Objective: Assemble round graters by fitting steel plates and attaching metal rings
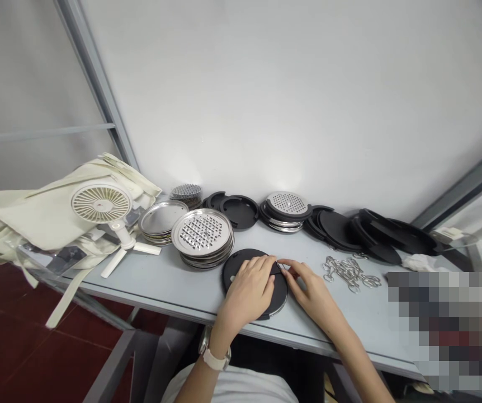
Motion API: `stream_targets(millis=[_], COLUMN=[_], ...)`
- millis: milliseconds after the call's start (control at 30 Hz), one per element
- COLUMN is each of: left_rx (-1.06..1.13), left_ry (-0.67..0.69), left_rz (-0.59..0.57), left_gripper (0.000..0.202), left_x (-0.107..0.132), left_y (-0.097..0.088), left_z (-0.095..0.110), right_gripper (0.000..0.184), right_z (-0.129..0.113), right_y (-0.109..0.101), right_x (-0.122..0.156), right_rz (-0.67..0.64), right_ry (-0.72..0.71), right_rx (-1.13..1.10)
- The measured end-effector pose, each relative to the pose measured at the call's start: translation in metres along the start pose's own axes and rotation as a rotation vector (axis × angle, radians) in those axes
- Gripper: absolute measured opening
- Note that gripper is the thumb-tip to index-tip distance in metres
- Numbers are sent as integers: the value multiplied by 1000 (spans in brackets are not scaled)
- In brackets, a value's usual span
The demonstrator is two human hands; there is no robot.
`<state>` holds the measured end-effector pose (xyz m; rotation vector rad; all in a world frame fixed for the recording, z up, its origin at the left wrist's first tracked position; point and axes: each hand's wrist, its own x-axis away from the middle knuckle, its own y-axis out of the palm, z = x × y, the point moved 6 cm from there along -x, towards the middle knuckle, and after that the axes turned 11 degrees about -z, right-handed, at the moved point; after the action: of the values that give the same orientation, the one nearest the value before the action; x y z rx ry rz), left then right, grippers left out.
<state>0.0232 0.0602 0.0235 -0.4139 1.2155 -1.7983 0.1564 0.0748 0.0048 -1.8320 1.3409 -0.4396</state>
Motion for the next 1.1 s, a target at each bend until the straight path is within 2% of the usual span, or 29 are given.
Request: stream_targets(millis=[1100], left_rx=[5], left_ry=[-4], left_rz=[-12], left_gripper=[36], left_x=[0], left_y=[0], left_z=[0], right_gripper=[29], right_z=[3], right_y=[1], right_x=[1], right_rz=[19], right_ry=[4], right_rx=[-5])
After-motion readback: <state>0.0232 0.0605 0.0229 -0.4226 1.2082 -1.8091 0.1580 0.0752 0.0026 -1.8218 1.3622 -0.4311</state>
